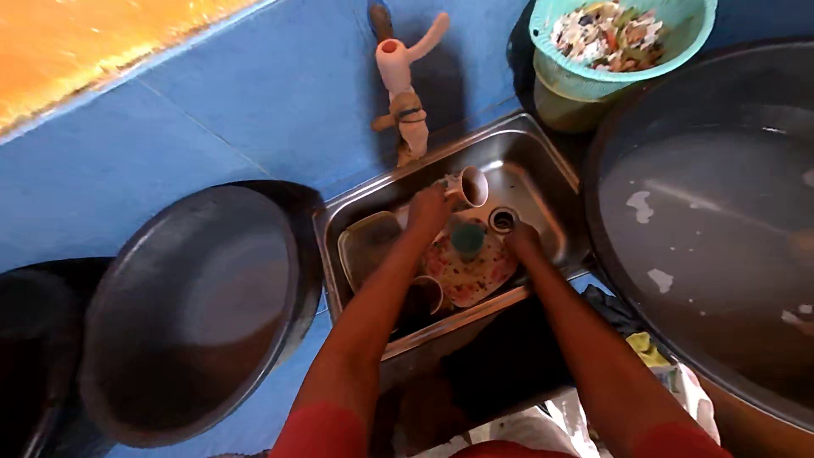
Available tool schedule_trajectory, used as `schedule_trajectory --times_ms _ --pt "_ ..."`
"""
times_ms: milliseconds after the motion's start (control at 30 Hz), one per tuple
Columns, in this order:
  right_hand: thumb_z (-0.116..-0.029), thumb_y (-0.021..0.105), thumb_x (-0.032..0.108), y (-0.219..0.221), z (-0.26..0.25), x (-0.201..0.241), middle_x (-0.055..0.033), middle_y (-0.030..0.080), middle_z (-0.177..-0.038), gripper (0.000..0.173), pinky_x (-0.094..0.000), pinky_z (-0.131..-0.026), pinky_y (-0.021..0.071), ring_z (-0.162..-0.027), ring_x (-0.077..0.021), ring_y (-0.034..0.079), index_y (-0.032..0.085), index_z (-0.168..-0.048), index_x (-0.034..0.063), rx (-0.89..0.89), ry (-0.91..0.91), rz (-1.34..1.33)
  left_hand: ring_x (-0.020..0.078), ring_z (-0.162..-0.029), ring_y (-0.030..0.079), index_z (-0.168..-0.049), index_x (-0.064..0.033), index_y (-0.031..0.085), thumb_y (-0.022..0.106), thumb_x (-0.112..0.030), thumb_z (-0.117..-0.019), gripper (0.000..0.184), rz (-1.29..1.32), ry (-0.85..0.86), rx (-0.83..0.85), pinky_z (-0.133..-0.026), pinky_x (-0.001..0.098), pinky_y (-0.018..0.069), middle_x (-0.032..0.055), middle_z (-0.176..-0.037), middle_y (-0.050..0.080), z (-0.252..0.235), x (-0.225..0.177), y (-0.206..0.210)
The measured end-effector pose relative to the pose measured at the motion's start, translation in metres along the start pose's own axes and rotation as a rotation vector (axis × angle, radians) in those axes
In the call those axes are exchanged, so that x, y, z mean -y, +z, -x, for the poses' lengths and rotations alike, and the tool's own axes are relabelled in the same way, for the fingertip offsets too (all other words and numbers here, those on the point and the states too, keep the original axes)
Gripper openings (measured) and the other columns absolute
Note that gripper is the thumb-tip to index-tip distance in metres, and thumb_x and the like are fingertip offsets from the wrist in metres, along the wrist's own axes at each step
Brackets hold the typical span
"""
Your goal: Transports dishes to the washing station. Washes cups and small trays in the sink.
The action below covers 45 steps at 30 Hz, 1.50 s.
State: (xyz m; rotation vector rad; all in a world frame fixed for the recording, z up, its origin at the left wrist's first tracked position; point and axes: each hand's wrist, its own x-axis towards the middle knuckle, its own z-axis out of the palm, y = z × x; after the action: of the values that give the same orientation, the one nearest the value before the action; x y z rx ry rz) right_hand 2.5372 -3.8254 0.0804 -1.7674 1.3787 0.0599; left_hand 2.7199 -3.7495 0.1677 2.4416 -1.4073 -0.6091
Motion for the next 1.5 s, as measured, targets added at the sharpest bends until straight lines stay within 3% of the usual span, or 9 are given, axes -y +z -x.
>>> schedule_trajectory --times_ms 167,400,633,867,1000,1133,1267,1400,1500 --pt "-0.0986 0.059 0.007 0.006 -0.052 0.006 -0.0245 0.061 -0.136 0.062 -0.0547 -0.102 0.0507 -0.122 -0.0373 0.062 0.035 -0.156 0.0027 -0.043 -0.093 -0.507 0.0450 -0.127 0.058 -0.137 0.0054 0.057 0.052 -0.034 -0.1077 0.049 -0.177 0.056 0.108 -0.105 0.0627 0.0457 0.0289 -0.134 0.061 -0.034 -0.024 0.030" --pt "-0.0981 0.068 0.020 0.024 -0.079 -0.001 -0.0223 0.063 -0.133 0.049 -0.0537 -0.105 0.0496 -0.122 -0.0348 0.062 0.054 -0.142 0.0012 -0.044 -0.056 -0.550 0.0472 -0.107 0.066 -0.131 0.0069 0.059 0.051 -0.016 -0.1053 0.035 -0.468 0.227 0.126 -0.086 0.0595 0.0556 0.0308 -0.141 0.052 -0.046 -0.041 0.076" --pt "-0.0959 0.071 0.025 0.019 -0.071 -0.003 -0.0256 0.065 -0.126 0.049 -0.0570 -0.100 0.0513 -0.116 -0.0384 0.064 0.058 -0.135 -0.0025 -0.076 0.044 -0.498 0.0403 -0.085 0.072 -0.114 0.0105 0.065 0.050 -0.009 -0.1036 0.027 -0.370 0.551 -0.226 -0.078 0.0490 0.0605 0.0290 -0.129 0.061 -0.045 -0.023 0.100" --pt "-0.1032 0.059 0.020 0.008 -0.058 0.002 -0.0267 0.060 -0.136 0.042 -0.0599 -0.107 0.0445 -0.128 -0.0414 0.057 0.056 -0.140 -0.0004 -0.067 0.032 -0.383 0.0438 -0.114 0.065 -0.134 0.0008 0.061 0.053 -0.021 -0.1062 0.036 -0.302 0.151 0.035 -0.088 0.0589 0.0565 0.0201 -0.160 0.039 -0.036 -0.018 0.061" --pt "-0.1054 0.054 0.018 0.004 -0.049 -0.002 -0.0261 0.059 -0.136 0.038 -0.0593 -0.105 0.0453 -0.126 -0.0399 0.057 0.057 -0.140 0.0014 -0.074 0.055 -0.481 0.0432 -0.130 0.056 -0.137 0.0005 0.060 0.057 -0.036 -0.1055 0.048 0.093 -0.150 -0.063 -0.107 0.0613 0.0446 0.0253 -0.145 0.054 -0.028 0.012 0.047" --pt "-0.1034 0.057 0.014 0.005 -0.059 -0.012 -0.0247 0.059 -0.137 0.038 -0.0572 -0.104 0.0485 -0.125 -0.0381 0.059 0.058 -0.139 0.0025 -0.091 0.080 -0.513 0.0355 -0.114 0.066 -0.132 0.0040 0.060 0.058 -0.037 -0.1049 0.049 0.597 -0.318 -0.180 -0.100 0.0526 0.0517 0.0257 -0.123 0.066 -0.032 0.067 0.070" --pt "-0.1012 0.051 0.005 -0.003 -0.062 -0.016 -0.0253 0.057 -0.137 0.044 -0.0560 -0.098 0.0506 -0.121 -0.0379 0.059 0.052 -0.145 0.0024 -0.161 0.088 -0.539 0.0308 -0.113 0.067 -0.141 0.0032 0.050 0.051 -0.035 -0.1091 0.050 1.037 -0.388 -0.162 -0.096 0.0456 0.0566 0.0237 -0.133 0.062 -0.036 0.092 0.094" --pt "-0.1022 0.045 0.002 -0.021 -0.047 0.002 -0.0236 0.055 -0.134 0.043 -0.0438 -0.089 0.0542 -0.104 -0.0291 0.061 0.049 -0.145 -0.0003 -0.186 0.038 -0.669 0.0392 -0.128 0.057 -0.143 0.0030 0.050 0.042 -0.034 -0.1119 0.049 0.743 -0.404 -0.037 -0.107 0.0553 0.0460 0.0283 -0.140 0.056 -0.019 0.079 0.079" --pt "-0.1052 0.044 0.006 -0.035 -0.031 0.020 -0.0221 0.054 -0.137 0.042 -0.0395 -0.089 0.0551 -0.105 -0.0262 0.063 0.047 -0.146 0.0007 -0.187 -0.004 -0.773 0.0426 -0.132 0.055 -0.148 0.0034 0.046 0.043 -0.036 -0.1104 0.054 0.464 -0.403 -0.286 -0.109 0.0566 0.0447 0.0304 -0.144 0.053 0.005 0.045 0.018"
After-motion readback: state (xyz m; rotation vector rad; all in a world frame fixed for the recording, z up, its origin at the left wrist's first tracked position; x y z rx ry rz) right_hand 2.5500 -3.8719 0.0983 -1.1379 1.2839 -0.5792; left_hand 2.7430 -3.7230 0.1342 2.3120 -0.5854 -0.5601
